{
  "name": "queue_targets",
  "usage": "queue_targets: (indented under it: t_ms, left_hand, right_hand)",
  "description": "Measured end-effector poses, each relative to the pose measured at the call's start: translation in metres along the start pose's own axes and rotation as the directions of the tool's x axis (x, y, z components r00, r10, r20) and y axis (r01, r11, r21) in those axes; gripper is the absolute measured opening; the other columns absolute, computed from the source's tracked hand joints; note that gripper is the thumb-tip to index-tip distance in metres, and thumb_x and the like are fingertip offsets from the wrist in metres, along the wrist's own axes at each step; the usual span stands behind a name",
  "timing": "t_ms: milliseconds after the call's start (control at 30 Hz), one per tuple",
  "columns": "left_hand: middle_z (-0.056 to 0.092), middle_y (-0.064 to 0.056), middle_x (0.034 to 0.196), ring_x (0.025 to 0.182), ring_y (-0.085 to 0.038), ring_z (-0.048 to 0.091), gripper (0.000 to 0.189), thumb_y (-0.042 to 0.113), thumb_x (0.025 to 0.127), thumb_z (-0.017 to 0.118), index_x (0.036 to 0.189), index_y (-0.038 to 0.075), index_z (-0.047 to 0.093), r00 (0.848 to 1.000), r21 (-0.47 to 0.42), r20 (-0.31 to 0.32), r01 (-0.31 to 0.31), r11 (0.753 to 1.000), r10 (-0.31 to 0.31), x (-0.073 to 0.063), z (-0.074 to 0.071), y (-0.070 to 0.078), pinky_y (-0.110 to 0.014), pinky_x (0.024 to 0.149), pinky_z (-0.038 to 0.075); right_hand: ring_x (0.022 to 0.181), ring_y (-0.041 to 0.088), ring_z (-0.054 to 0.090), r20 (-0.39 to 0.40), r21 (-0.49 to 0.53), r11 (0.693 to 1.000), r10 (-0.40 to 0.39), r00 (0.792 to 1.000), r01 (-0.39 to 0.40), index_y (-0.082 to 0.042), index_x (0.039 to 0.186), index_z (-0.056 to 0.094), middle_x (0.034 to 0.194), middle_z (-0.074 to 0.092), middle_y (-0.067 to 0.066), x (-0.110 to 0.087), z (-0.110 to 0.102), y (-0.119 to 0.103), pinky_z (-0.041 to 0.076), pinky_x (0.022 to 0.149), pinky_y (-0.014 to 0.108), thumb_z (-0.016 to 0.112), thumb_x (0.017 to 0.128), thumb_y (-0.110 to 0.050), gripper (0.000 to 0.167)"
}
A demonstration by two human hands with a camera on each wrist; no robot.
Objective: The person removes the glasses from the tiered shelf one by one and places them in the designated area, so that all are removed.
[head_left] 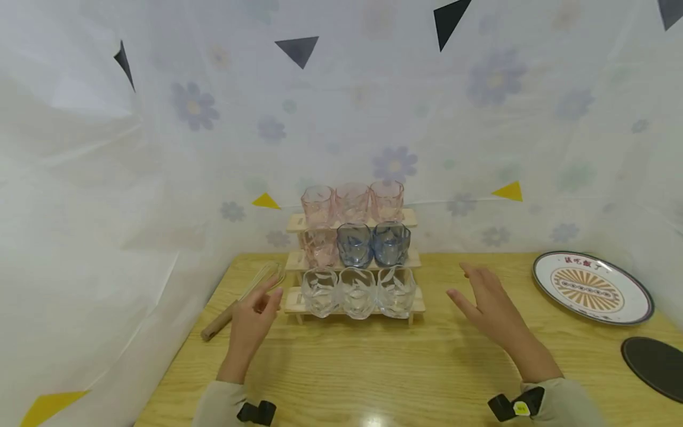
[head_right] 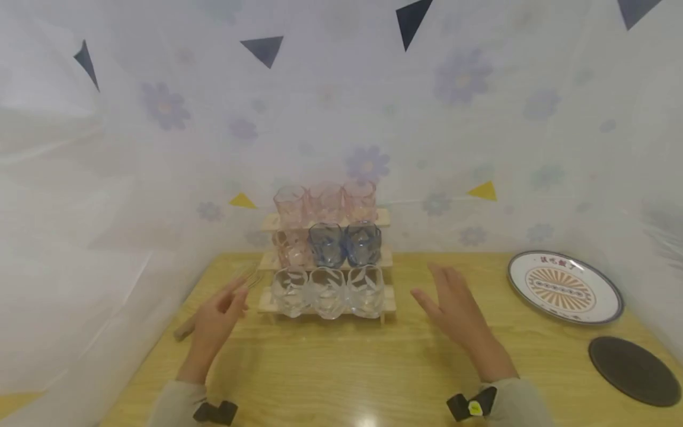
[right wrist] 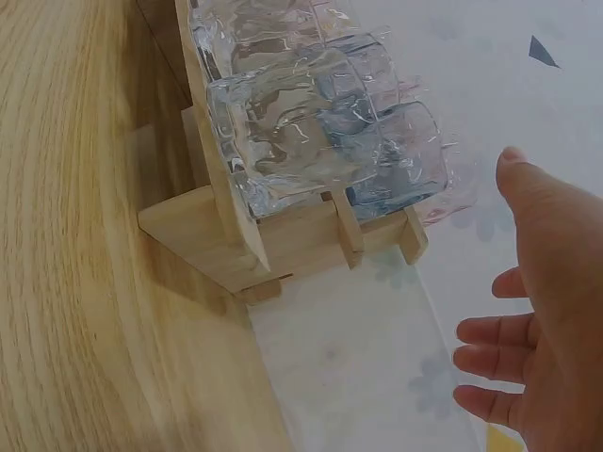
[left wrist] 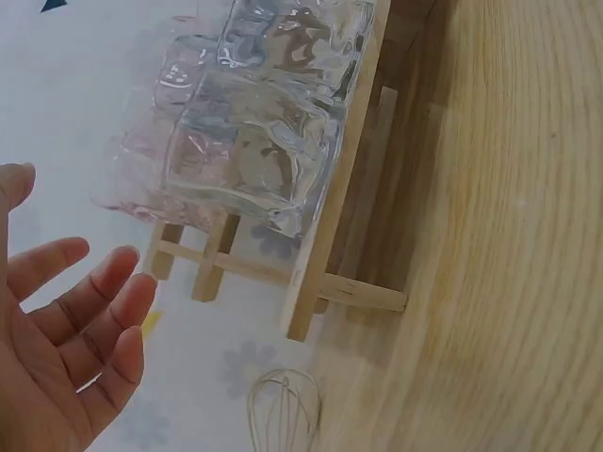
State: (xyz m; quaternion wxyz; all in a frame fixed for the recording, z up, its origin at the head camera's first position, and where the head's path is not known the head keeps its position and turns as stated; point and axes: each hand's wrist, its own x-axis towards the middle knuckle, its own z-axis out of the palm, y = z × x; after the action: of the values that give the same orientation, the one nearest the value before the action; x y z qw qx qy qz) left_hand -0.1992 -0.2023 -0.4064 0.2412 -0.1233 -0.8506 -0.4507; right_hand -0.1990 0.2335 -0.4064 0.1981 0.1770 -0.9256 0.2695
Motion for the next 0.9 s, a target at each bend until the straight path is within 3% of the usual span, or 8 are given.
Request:
queue_targets:
  t_ms: [67, 133, 233, 333, 533, 667, 900]
  left_hand:
    - [0.063, -0.001, 0.070, 0.059, -0.012, 0.059, 0.037, 0.021, 0.095, 0.060, 0.129, 0.007, 0.059, 0.994, -0.054, 0.064, 0.091, 0.994, -0.087, 0.001, 0.001, -0.006, -0.028, 0.056, 0.050]
    - [0.063, -0.006, 0.072, 0.065, -0.021, 0.061, 0.040, 0.026, 0.095, 0.059, 0.131, 0.008, 0.057, 0.973, -0.104, 0.150, 0.191, 0.976, -0.175, 0.002, 0.002, -0.012, -0.033, 0.059, 0.051]
    - [0.059, -0.011, 0.074, 0.070, -0.028, 0.058, 0.045, 0.033, 0.095, 0.058, 0.135, 0.011, 0.054, 0.911, -0.154, 0.284, 0.350, 0.924, -0.298, 0.004, 0.004, -0.022, -0.041, 0.066, 0.051]
    - [0.054, -0.012, 0.074, 0.070, -0.029, 0.053, 0.048, 0.032, 0.096, 0.057, 0.138, 0.012, 0.051, 0.857, -0.183, 0.380, 0.437, 0.880, -0.347, 0.006, 0.007, -0.033, -0.041, 0.065, 0.051]
    - [0.050, -0.008, 0.076, 0.067, -0.019, 0.049, 0.052, 0.031, 0.094, 0.061, 0.142, 0.017, 0.046, 0.777, -0.215, 0.471, 0.560, 0.800, -0.418, 0.011, 0.012, -0.049, -0.034, 0.064, 0.049]
    - [0.047, -0.003, 0.071, 0.060, -0.013, 0.045, 0.054, 0.027, 0.094, 0.061, 0.144, 0.016, 0.043, 0.744, -0.252, 0.510, 0.609, 0.752, -0.432, 0.013, 0.015, -0.059, -0.030, 0.059, 0.047]
    - [0.046, 0.001, 0.067, 0.057, -0.010, 0.042, 0.055, 0.024, 0.092, 0.064, 0.143, 0.015, 0.045, 0.709, -0.260, 0.522, 0.661, 0.704, -0.473, 0.013, 0.023, -0.072, -0.024, 0.053, 0.045]
  right_hand:
    - [0.116, 0.043, 0.038, 0.018, 0.030, 1.000, 0.006, 1.000, -0.006, 0.004, 0.143, 0.031, 0.126, 0.043, 0.025, 0.001, 0.005, 0.001, 0.036, 0.086, 0.061, 0.057, 0.096, -0.031, 0.064]
    - [0.118, 0.043, 0.037, 0.034, 0.061, 0.998, 0.016, 0.999, -0.018, 0.003, 0.144, 0.029, 0.130, 0.041, 0.025, 0.002, 0.009, 0.000, 0.036, 0.086, 0.061, 0.055, 0.097, -0.032, 0.065]
    - [0.118, 0.041, 0.038, 0.037, 0.106, 0.994, 0.026, 0.999, -0.030, 0.002, 0.146, 0.026, 0.134, 0.038, 0.025, 0.005, 0.014, -0.001, 0.037, 0.086, 0.060, 0.054, 0.098, -0.031, 0.064]
    - [0.114, 0.039, 0.041, 0.023, 0.154, 0.988, 0.024, 0.999, -0.027, 0.001, 0.147, 0.025, 0.134, 0.037, 0.025, 0.009, 0.021, 0.000, 0.039, 0.085, 0.057, 0.053, 0.098, -0.028, 0.063]
    - [0.107, 0.035, 0.043, 0.018, 0.229, 0.973, 0.015, 1.000, -0.019, 0.000, 0.147, 0.025, 0.130, 0.039, 0.021, 0.015, 0.034, -0.002, 0.040, 0.083, 0.055, 0.054, 0.098, -0.024, 0.062]
    - [0.106, 0.034, 0.044, 0.021, 0.250, 0.968, 0.007, 1.000, -0.013, 0.000, 0.147, 0.024, 0.131, 0.039, 0.021, 0.020, 0.040, -0.006, 0.040, 0.083, 0.053, 0.054, 0.098, -0.025, 0.062]
    - [0.107, 0.034, 0.045, 0.017, 0.267, 0.964, 0.002, 1.000, -0.006, -0.003, 0.147, 0.025, 0.133, 0.038, 0.021, 0.028, 0.048, -0.017, 0.041, 0.084, 0.053, 0.055, 0.097, -0.028, 0.064]
